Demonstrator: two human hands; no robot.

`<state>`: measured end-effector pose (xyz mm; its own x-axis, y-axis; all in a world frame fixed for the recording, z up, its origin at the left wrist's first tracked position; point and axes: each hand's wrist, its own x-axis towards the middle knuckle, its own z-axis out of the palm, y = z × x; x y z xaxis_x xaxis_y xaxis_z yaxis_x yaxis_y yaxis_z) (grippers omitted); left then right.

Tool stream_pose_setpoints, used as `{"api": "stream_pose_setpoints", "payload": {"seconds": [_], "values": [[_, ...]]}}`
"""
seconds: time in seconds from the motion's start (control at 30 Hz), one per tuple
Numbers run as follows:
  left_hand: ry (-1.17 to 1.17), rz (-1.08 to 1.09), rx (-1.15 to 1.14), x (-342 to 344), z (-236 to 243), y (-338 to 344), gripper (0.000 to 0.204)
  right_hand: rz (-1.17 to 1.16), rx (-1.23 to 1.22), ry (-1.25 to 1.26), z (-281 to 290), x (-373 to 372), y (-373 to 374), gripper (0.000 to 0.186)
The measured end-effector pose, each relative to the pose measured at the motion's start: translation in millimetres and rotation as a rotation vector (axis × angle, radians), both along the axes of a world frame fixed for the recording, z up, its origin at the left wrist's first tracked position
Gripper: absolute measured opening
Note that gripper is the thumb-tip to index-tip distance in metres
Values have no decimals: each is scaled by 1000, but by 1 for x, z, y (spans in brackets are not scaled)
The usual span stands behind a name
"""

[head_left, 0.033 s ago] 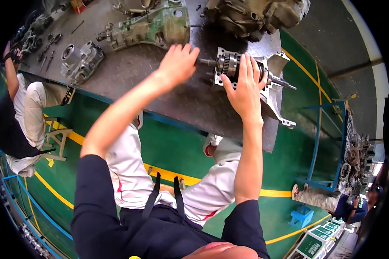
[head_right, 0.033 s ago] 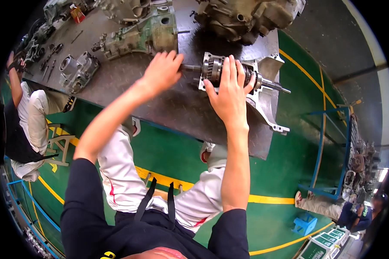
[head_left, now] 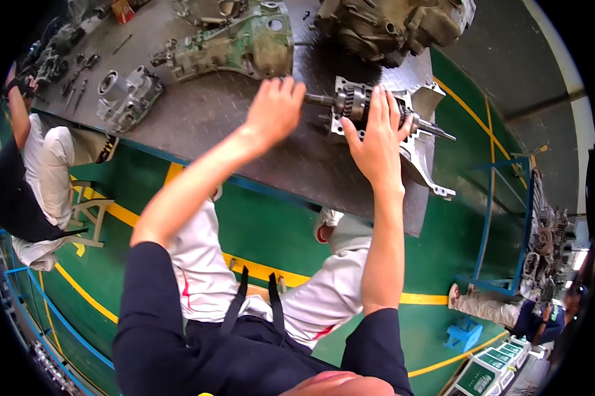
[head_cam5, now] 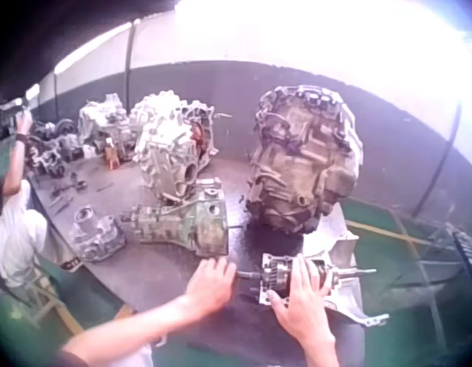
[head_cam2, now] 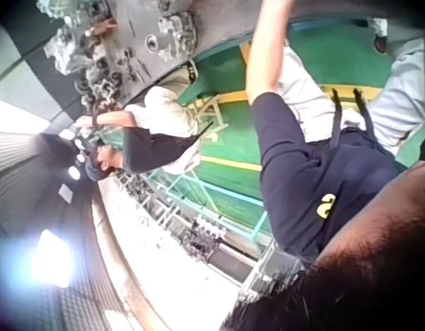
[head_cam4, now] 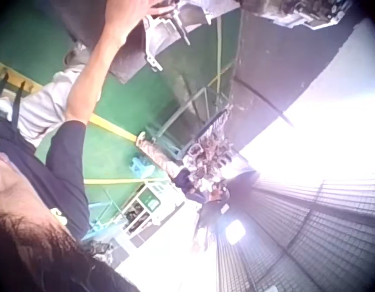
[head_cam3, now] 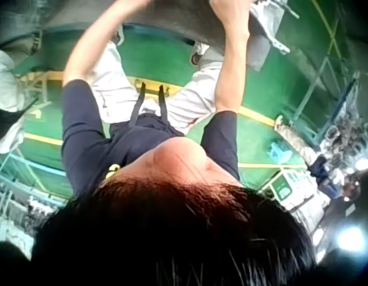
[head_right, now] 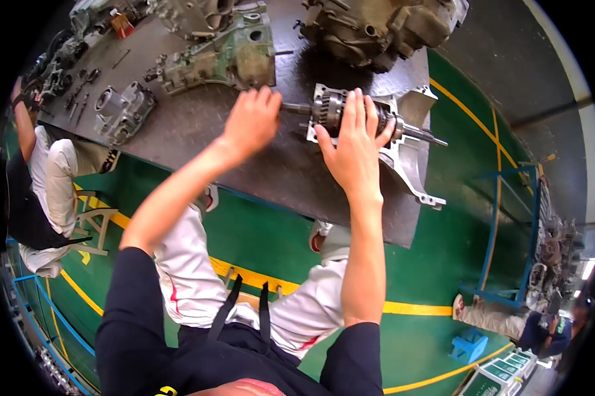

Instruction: The person assembles and rotates gears on a transmission shaft inside a gearbox casing by hand on a workbench.

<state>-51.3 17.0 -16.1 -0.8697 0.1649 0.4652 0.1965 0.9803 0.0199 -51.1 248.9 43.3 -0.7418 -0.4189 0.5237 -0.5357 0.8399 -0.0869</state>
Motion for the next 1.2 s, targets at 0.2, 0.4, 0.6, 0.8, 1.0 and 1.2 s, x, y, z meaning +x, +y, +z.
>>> {"api": "stream_pose_setpoints", "payload": {"seconds": [0.2,0.4,0.6,0.8,1.0,1.2], "values": [[305,-51,-109,-4,-10,0,29,251,-112,243,3,13,-16,48],[301,-93,-118,-21,-13,-9,11,567,-143,-29,-4,49,-56,10],[3,-37,18,-22,11,1,23,701,15,-100,-18,66,-84,7],[-385,13,36,-27,45,-3,30,749,84,-164,-24,75,-100,5],[-448,-58,153,-24,53,-3,28,644,148,-187,-24,68,-105,6],[90,-64,62,4,6,-8,36,692,63,-167,-24,72,-110,6]]}}
